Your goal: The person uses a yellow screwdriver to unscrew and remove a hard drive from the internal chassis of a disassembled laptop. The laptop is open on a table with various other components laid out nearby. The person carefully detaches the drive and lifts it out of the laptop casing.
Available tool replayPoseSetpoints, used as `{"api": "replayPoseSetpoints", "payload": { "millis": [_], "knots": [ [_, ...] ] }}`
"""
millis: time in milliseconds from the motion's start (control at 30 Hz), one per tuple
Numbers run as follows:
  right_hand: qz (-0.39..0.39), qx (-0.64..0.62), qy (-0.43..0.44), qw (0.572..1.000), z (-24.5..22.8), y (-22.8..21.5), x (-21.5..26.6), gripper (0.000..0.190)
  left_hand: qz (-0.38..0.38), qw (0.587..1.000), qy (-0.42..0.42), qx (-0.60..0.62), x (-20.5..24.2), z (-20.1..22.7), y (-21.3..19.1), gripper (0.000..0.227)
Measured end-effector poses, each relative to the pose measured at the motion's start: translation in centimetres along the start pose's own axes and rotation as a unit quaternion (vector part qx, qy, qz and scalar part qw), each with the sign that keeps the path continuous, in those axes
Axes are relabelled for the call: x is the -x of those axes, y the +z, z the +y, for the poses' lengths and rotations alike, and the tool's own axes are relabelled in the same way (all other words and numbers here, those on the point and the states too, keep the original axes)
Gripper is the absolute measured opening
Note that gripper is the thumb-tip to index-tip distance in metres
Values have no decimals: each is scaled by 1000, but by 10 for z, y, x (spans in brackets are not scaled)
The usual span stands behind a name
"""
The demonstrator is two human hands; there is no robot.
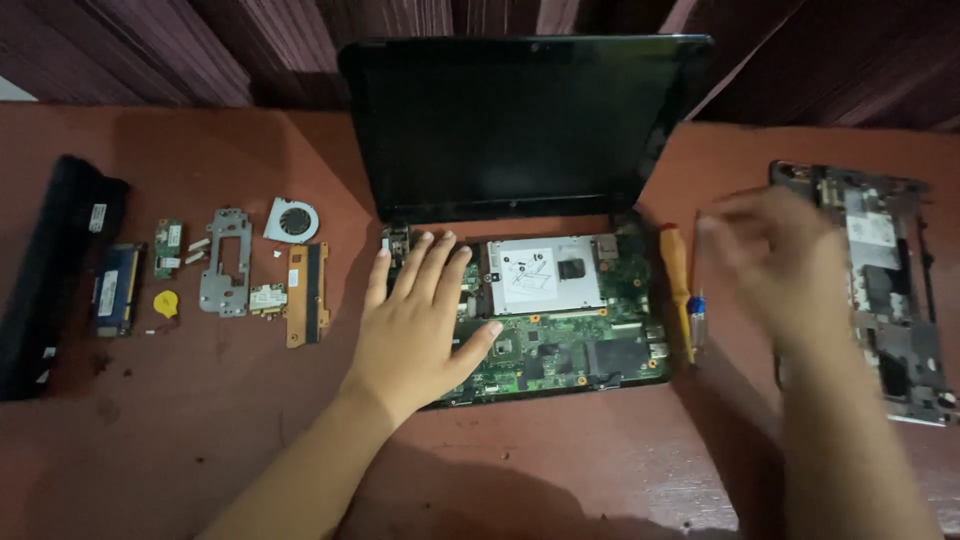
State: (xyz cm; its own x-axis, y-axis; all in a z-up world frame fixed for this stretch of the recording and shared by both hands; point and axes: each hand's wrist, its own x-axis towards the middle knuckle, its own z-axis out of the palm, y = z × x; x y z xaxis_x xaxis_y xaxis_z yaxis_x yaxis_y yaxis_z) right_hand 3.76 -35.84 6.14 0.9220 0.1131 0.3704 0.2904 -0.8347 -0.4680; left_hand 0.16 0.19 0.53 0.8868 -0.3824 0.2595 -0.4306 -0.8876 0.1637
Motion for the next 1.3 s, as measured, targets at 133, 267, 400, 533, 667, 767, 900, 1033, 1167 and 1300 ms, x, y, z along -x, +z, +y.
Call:
{"api": "replayPoseSetpoints", "payload": {
  "millis": [133,267,400,533,667,767,900,1033,1167,1300],
  "knots": [
    [-152,73,236,957,-28,-35,-22,21,-7,1000,-2,15,-1,-1,-3,82],
    [-329,126,293,889,-35,-20,-25,45,-26,987,-7,159,2,-5,-15,67],
    [-309,125,284,899,-27,-4,-27,65,6,974,-15,228,-8,-13,-30,53],
    [-278,66,225,932,-10,15,-18,65,38,966,-23,255,-7,-14,-29,49],
    [-249,66,163,952,-5,24,-15,70,44,972,-31,229,-8,-22,-24,45],
    [-243,78,193,947,7,31,-16,71,95,973,-14,210,-9,-27,-18,36],
    [-132,-43,120,983,45,46,-6,57,171,963,-6,209,-11,-32,-18,24],
    [-9,-188,93,978,42,52,4,46,165,962,-43,215,-11,-37,-16,27],
    [196,-216,-21,956,95,60,20,37,154,962,-47,221,-11,-40,-17,24],
    [121,-177,-3,977,43,40,22,67,169,959,-33,225,-10,-42,-29,23]
  ]
}}
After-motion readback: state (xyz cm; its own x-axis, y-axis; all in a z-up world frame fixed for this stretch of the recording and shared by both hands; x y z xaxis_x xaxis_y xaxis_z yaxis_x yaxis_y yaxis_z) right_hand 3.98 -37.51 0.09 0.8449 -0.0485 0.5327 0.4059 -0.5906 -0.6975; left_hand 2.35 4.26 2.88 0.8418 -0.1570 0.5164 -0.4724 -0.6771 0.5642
